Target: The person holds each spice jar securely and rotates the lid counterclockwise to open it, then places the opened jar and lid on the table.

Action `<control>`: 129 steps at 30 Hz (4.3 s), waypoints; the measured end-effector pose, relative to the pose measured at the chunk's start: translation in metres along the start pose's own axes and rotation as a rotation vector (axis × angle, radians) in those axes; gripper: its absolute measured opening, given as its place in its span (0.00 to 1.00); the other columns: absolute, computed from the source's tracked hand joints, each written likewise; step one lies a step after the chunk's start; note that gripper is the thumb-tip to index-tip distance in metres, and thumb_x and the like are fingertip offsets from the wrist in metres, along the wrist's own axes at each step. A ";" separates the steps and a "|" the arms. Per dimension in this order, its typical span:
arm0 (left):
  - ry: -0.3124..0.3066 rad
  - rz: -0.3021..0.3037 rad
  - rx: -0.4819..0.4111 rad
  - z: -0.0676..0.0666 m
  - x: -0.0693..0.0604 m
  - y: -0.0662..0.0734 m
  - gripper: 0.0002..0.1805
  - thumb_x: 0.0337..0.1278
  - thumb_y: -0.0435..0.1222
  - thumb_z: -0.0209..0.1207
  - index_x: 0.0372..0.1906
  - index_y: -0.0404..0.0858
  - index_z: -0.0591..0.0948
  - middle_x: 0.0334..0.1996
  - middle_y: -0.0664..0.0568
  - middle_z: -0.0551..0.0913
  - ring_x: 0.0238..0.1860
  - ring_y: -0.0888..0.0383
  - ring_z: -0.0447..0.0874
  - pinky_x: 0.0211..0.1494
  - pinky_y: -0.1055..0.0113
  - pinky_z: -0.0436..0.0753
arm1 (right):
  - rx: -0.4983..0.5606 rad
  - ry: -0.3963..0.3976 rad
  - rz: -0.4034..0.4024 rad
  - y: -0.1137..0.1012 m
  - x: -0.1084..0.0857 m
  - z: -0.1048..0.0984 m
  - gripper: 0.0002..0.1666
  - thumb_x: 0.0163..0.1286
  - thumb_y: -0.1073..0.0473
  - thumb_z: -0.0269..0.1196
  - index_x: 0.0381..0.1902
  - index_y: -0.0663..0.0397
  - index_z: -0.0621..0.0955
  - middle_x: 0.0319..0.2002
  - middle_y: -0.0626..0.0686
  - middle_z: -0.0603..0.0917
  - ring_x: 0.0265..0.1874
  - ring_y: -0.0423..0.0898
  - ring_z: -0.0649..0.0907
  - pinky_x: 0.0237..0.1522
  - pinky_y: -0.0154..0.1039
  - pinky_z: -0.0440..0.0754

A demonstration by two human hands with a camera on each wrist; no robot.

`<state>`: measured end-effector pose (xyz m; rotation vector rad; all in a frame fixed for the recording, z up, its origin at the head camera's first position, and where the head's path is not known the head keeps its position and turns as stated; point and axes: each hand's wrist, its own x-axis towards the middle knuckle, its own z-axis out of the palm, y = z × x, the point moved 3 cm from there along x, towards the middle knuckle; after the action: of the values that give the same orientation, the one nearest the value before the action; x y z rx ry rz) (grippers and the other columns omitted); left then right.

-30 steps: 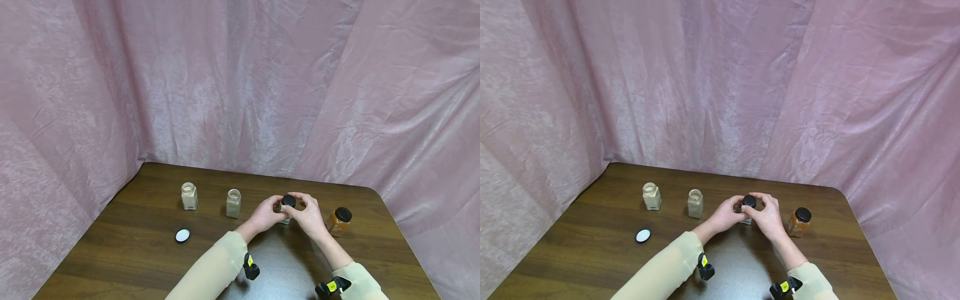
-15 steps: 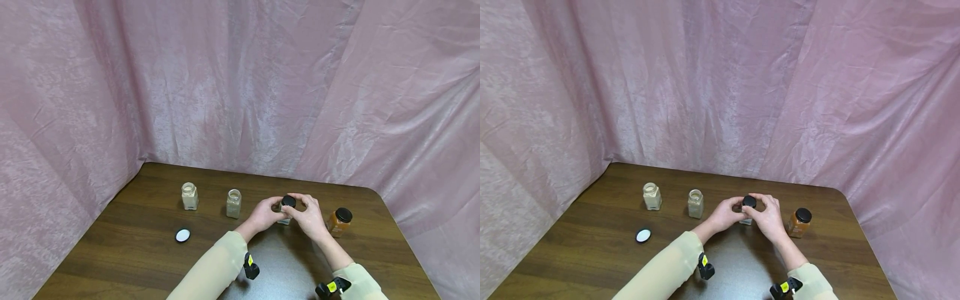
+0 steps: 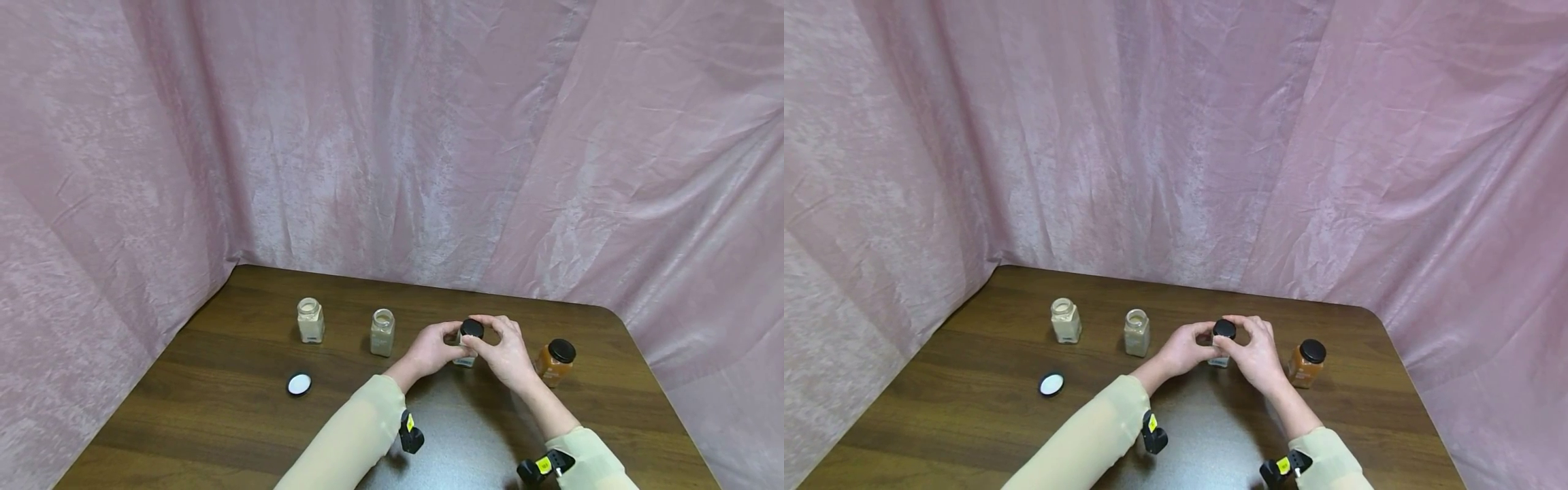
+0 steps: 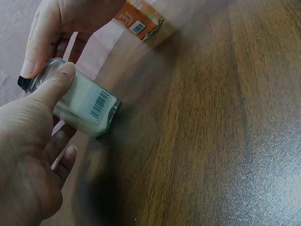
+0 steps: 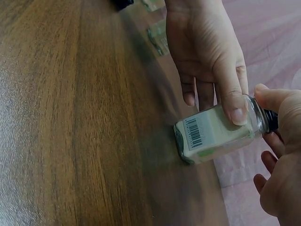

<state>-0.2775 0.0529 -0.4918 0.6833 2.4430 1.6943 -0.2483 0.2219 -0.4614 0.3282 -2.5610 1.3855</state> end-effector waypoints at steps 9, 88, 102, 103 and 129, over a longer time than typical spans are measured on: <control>-0.006 0.001 0.007 0.000 0.001 -0.001 0.24 0.57 0.43 0.74 0.59 0.47 0.85 0.51 0.60 0.87 0.53 0.64 0.82 0.52 0.70 0.79 | -0.007 -0.011 -0.033 -0.001 0.002 -0.001 0.28 0.62 0.48 0.76 0.58 0.49 0.84 0.50 0.53 0.80 0.59 0.54 0.67 0.57 0.54 0.61; 0.032 -0.015 -0.029 0.003 -0.001 -0.004 0.23 0.57 0.41 0.74 0.58 0.45 0.85 0.48 0.62 0.87 0.50 0.66 0.82 0.51 0.69 0.79 | -0.238 0.077 -0.070 -0.014 0.002 -0.003 0.28 0.57 0.43 0.78 0.51 0.52 0.85 0.46 0.52 0.82 0.57 0.56 0.70 0.54 0.52 0.67; 0.041 0.007 -0.019 0.003 -0.001 -0.005 0.23 0.57 0.41 0.73 0.58 0.45 0.85 0.45 0.63 0.88 0.45 0.67 0.83 0.48 0.70 0.79 | -0.242 0.080 -0.094 -0.012 0.002 -0.002 0.27 0.59 0.46 0.78 0.52 0.53 0.86 0.44 0.51 0.81 0.53 0.53 0.72 0.50 0.50 0.68; 0.041 0.008 -0.024 0.003 -0.001 -0.005 0.23 0.57 0.41 0.73 0.58 0.45 0.85 0.44 0.63 0.88 0.45 0.68 0.83 0.48 0.71 0.79 | -0.244 0.078 -0.098 -0.012 0.002 -0.002 0.27 0.59 0.47 0.78 0.52 0.53 0.86 0.44 0.51 0.81 0.53 0.53 0.72 0.50 0.50 0.68; 0.027 0.022 -0.031 0.005 0.000 -0.005 0.22 0.59 0.39 0.72 0.59 0.44 0.85 0.45 0.60 0.88 0.45 0.67 0.83 0.49 0.70 0.79 | -0.237 0.025 -0.140 -0.013 0.003 -0.003 0.25 0.61 0.54 0.76 0.55 0.51 0.86 0.42 0.50 0.82 0.53 0.53 0.71 0.50 0.51 0.67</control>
<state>-0.2772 0.0556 -0.4981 0.6902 2.4310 1.7567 -0.2468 0.2172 -0.4483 0.4364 -2.5901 1.0189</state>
